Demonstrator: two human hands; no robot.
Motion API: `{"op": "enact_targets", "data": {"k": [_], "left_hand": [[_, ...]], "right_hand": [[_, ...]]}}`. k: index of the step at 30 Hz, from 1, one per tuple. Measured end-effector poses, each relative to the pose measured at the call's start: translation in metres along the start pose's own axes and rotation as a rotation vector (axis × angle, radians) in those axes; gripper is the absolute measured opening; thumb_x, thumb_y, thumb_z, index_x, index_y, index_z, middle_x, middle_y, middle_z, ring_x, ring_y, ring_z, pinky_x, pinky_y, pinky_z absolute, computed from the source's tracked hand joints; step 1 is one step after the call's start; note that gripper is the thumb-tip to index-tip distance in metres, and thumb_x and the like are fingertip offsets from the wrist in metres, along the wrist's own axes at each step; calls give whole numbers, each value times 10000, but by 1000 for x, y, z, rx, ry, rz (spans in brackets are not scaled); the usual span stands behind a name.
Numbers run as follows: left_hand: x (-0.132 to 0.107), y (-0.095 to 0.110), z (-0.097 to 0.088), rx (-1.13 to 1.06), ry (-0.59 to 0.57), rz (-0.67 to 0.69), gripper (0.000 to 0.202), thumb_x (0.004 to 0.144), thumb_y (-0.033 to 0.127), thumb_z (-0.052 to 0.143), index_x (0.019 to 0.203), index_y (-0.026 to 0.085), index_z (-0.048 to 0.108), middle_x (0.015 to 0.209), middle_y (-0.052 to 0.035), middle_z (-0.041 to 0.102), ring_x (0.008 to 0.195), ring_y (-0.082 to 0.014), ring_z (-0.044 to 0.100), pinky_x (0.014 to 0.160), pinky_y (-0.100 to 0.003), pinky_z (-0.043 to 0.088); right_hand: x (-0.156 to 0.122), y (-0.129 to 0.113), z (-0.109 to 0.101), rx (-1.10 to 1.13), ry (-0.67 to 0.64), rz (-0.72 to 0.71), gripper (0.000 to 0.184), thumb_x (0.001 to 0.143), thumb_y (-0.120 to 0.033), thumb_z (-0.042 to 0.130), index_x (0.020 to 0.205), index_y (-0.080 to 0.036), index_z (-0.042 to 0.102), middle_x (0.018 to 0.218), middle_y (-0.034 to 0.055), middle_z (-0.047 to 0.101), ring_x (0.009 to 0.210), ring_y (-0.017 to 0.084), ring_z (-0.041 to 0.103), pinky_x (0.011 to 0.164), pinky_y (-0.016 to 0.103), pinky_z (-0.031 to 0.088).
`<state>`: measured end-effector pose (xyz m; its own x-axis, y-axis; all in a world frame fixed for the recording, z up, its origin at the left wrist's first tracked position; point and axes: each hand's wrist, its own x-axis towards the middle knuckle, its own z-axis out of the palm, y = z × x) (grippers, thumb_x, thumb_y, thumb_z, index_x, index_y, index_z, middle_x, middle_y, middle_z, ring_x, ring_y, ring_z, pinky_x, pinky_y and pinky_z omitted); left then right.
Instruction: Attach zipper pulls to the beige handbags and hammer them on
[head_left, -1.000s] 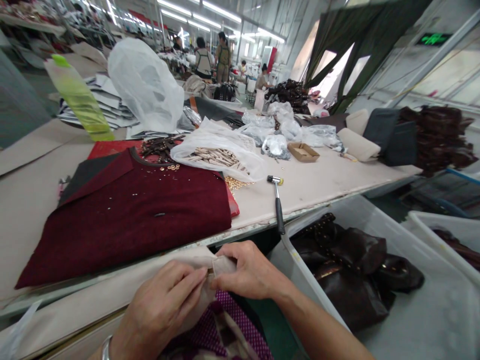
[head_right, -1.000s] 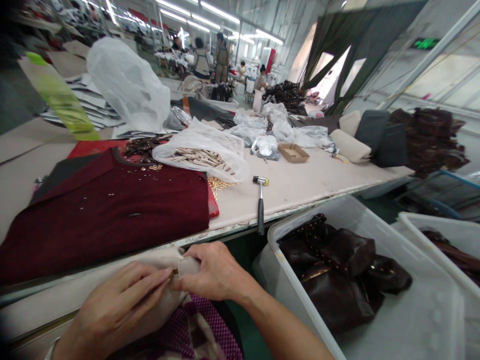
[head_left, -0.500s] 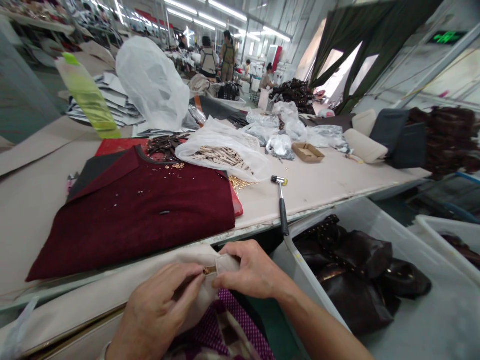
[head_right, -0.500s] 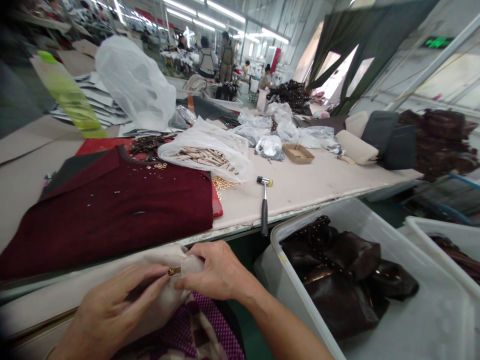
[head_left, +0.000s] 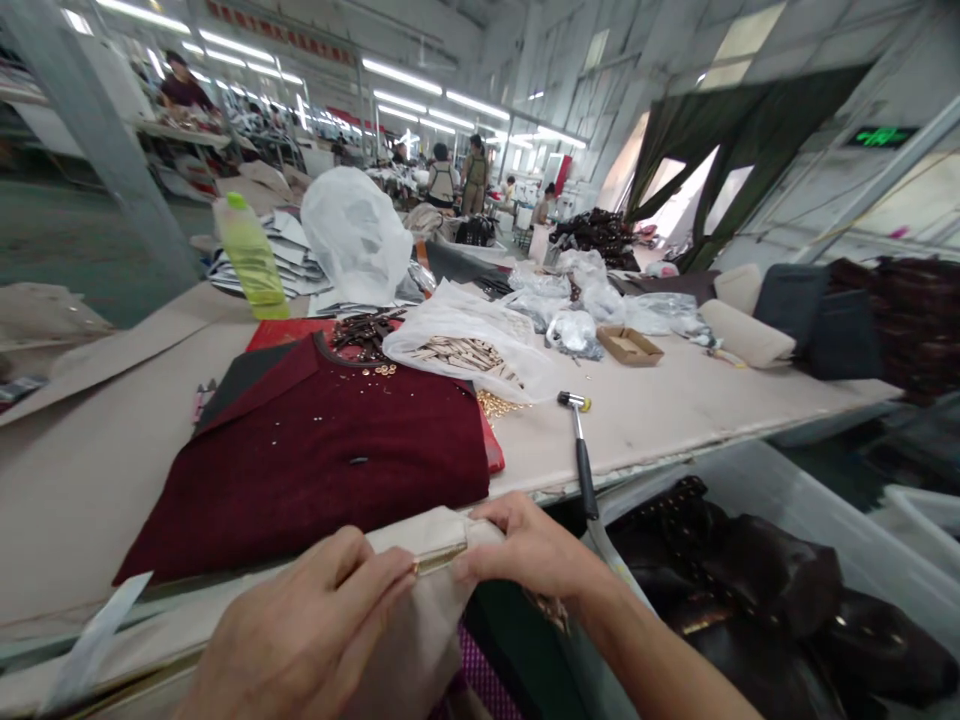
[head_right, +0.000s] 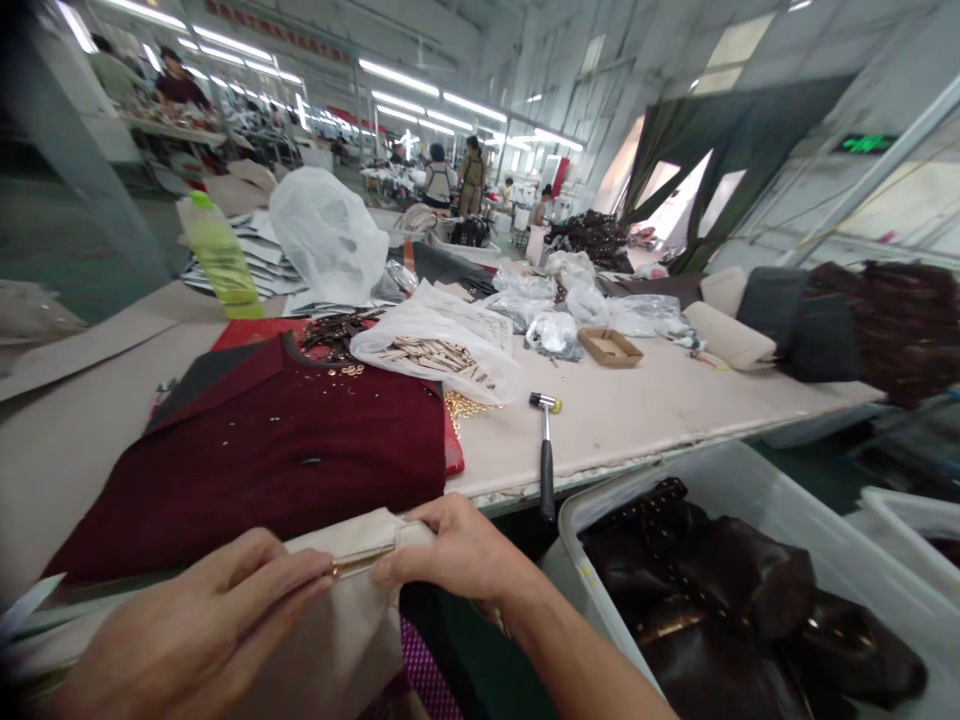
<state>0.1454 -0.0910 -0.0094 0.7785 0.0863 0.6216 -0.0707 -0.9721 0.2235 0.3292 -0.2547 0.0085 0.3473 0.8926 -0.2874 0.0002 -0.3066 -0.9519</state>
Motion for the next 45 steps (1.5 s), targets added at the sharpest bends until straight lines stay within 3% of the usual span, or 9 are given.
{"op": "enact_targets", "data": {"k": [5,10,14,18,23,29,37,41,45], "left_hand": [[46,-44,-9,250,64,147,333,1057,249,375,977,233,698,773,-4,557,606,-135,524,543,-291,351],[61,-71,27,270,-84,-29,158,919,107,610,839,216,693,842,-13,604,752,-179,560,648,-299,418],[32,-67,56,149,-165,-63,218,947,73,524,1017,186,696,908,-29,613,809,-187,550,734,-328,468],[8,-65,63,117,-55,40,329,1002,169,470,1304,118,591,1143,-82,613,961,-219,525,864,-378,473],[18,-73,62,98,9,45,438,953,-29,354,1234,164,629,1084,-41,620,919,-186,505,861,-321,459],[29,-66,71,-8,24,10,434,930,-14,397,1176,209,678,1007,-12,655,832,-183,495,764,-323,417],[12,-42,89,84,62,-43,405,970,200,401,1248,213,696,1293,-45,691,1189,-228,568,1012,-397,344],[3,-43,99,45,74,-98,470,1039,221,272,1296,273,662,1386,-26,646,1257,-189,559,1058,-400,333],[4,-43,104,59,75,-79,462,1048,253,269,1345,294,621,1432,18,614,1274,-179,545,1059,-413,329]], "right_hand": [[43,-29,-13,-253,176,-51,328,660,-459,742,737,-144,694,637,-39,530,611,119,436,551,233,316],[87,-37,-26,-557,295,-77,217,697,-331,801,655,-157,678,571,-63,498,593,114,435,518,242,247],[94,-34,-31,-733,264,-45,164,709,-273,818,697,-163,697,610,-58,563,605,124,500,543,242,277],[96,-38,-37,-830,219,-3,175,718,-295,832,734,-173,708,645,-46,602,609,133,527,544,251,290],[103,-53,-54,-888,148,74,174,698,-283,853,791,-188,740,645,-36,649,623,155,586,539,240,342],[98,-61,-72,-900,34,184,99,737,-248,821,793,-192,762,629,-24,683,635,171,652,558,231,408],[94,-46,-69,-904,119,40,469,721,-131,822,1168,-220,708,1084,11,727,982,204,648,852,285,458],[90,-47,-55,-947,84,-198,346,772,-7,679,1048,-198,766,1067,22,730,1000,190,647,929,286,439],[91,-49,-49,-991,100,-173,256,787,-25,647,958,-164,777,971,41,739,914,194,660,871,289,452]]}}
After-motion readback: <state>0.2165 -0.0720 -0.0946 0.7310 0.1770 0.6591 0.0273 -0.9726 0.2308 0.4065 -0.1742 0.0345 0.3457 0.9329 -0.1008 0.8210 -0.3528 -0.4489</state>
